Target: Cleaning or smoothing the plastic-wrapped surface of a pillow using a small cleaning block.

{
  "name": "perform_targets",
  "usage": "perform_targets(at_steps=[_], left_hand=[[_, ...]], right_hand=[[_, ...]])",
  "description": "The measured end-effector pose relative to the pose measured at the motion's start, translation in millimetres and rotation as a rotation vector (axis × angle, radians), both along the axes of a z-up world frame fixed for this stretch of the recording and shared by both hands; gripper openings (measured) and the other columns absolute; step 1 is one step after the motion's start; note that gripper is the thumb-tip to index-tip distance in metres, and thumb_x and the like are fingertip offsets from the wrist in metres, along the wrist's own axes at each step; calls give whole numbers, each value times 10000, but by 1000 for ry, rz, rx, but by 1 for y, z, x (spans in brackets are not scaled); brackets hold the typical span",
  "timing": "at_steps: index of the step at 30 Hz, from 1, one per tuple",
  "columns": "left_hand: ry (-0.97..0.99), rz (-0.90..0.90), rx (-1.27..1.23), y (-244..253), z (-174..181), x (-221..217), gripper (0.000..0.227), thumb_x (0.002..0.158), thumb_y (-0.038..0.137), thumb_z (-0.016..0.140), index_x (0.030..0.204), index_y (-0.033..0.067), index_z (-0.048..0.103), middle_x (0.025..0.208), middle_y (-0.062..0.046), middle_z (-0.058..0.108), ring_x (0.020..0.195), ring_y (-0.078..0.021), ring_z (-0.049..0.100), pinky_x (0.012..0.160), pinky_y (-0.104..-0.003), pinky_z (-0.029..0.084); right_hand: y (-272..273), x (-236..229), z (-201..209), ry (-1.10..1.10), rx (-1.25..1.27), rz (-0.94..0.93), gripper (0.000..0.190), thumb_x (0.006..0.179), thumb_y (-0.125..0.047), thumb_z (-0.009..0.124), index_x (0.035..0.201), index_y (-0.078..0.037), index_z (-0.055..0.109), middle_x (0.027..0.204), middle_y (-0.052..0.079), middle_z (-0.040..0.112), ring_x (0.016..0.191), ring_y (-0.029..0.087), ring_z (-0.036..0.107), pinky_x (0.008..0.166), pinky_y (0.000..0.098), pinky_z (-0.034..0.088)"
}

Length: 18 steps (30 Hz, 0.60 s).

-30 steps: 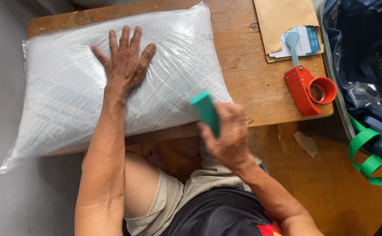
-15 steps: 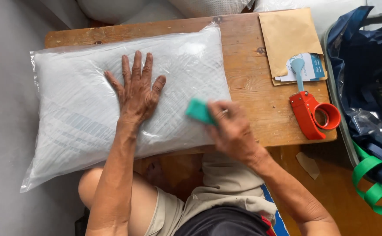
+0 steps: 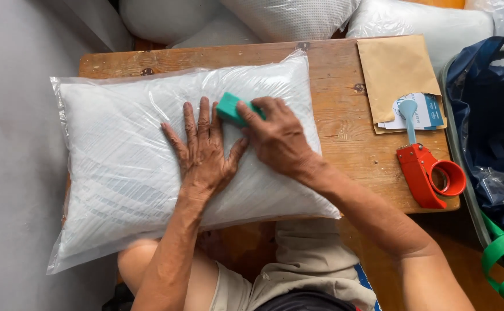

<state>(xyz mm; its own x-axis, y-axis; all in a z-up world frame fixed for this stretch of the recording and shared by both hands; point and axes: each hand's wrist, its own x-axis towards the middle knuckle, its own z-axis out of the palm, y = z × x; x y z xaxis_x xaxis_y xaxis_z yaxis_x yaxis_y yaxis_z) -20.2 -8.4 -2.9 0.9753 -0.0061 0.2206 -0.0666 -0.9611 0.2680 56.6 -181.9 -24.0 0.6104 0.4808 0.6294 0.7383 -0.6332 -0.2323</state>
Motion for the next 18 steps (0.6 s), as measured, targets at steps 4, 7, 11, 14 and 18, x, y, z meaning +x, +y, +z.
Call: perform_targets(at_steps=[4, 7, 11, 14, 18], left_hand=[[-28, 5, 20, -1, -8, -3, 873, 1000, 724, 344, 1594, 84, 325, 1669, -189, 258, 1551, -429, 126, 1140, -801, -18], [-77, 4, 50, -4, -13, -5, 854, 987, 676, 416, 1568, 50, 387, 1650, -195, 317, 1549, -424, 170, 1136, -788, -9], [-88, -49, 49, -2, -20, -3, 933, 982, 700, 383, 1619, 26, 286, 1710, -177, 122, 1553, -407, -45, 1096, -795, -154], [-75, -41, 42, -3, -20, -5, 934, 981, 708, 362, 1633, 53, 234, 1715, -171, 94, 1556, -418, -44, 1092, -799, -165], [-96, -34, 68, -4, -20, -6, 939, 977, 708, 391, 1618, 29, 289, 1706, -185, 149, 1556, -432, 3, 1091, -801, -142]], right_hand=[[-1, 47, 0, 20, -8, -2, 464, 927, -230, 704, 1386, -211, 633, 1038, 113, 590, 893, 342, 637, 765, 473, 543], [-25, 98, 8, 177, -139, -271, 209, 1001, -195, 633, 1149, -173, 779, 970, 153, 609, 870, 331, 617, 754, 450, 502], [-26, 136, 0, 391, -137, -369, 201, 988, -120, 574, 1052, -26, 740, 937, 191, 626, 788, 291, 537, 702, 433, 497], [18, 117, 15, 245, -69, -126, 207, 1049, -228, 572, 1065, -71, 706, 915, 152, 581, 714, 235, 504, 577, 350, 503], [39, 129, -4, 329, -244, 1, 496, 1075, -501, 477, 1122, -105, 773, 839, 82, 456, 786, 238, 422, 643, 419, 404]])
